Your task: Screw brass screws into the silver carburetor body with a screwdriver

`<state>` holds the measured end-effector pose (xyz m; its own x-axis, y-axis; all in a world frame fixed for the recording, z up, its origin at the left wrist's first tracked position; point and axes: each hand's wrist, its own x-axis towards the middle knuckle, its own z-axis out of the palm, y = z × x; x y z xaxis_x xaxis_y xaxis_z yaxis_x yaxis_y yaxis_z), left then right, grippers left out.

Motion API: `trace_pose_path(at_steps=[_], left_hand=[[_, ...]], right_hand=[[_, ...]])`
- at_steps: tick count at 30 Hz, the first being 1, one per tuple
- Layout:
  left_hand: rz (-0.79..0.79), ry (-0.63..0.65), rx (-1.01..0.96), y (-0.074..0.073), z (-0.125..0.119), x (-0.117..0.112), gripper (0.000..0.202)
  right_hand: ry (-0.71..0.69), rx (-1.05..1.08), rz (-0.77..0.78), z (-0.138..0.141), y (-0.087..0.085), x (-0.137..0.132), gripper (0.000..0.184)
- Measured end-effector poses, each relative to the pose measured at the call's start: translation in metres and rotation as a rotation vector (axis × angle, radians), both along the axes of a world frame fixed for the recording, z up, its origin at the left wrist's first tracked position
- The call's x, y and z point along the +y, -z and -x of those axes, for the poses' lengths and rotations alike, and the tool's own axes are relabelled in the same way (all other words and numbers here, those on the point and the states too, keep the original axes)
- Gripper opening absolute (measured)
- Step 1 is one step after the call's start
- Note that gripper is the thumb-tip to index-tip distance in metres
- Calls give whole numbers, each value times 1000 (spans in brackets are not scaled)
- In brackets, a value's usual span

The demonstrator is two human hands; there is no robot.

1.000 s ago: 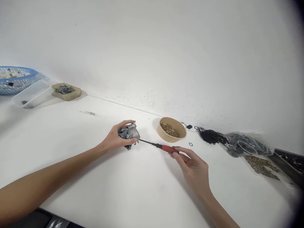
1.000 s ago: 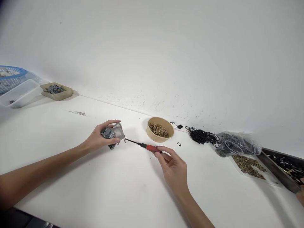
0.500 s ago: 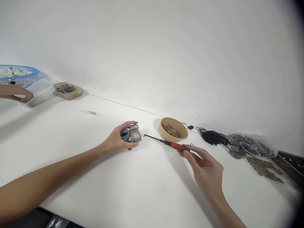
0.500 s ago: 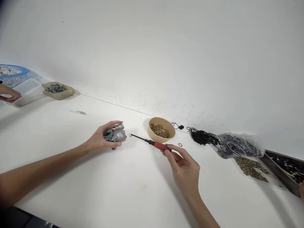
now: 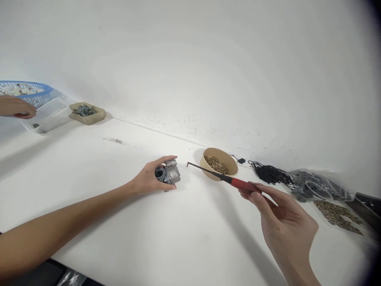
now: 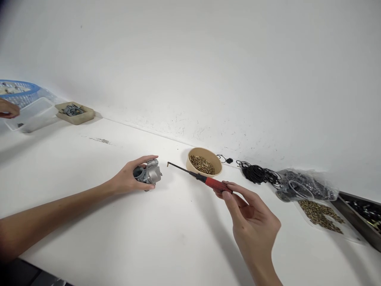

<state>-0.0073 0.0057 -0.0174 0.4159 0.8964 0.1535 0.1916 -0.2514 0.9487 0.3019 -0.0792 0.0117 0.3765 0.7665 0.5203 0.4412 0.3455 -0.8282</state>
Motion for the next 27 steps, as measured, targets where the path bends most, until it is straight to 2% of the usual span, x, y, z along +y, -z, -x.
trace_pose_path(at_steps=[8, 14, 19, 27], left_hand=[[116, 72, -162, 2, -7, -7, 81], [17, 59, -87, 9, -8, -8, 74], [-64, -12, -37, 12, -8, -6, 77], [-22, 11, -127, 11, -10, -8, 74]], right_hand=[[-55, 85, -76, 10, -4, -13, 25], [-108, 31, -28, 15, -5, -22, 18], [-122, 5, -2, 19, -5, -25, 13], [-148, 12, -25, 16, -2, -22, 12]])
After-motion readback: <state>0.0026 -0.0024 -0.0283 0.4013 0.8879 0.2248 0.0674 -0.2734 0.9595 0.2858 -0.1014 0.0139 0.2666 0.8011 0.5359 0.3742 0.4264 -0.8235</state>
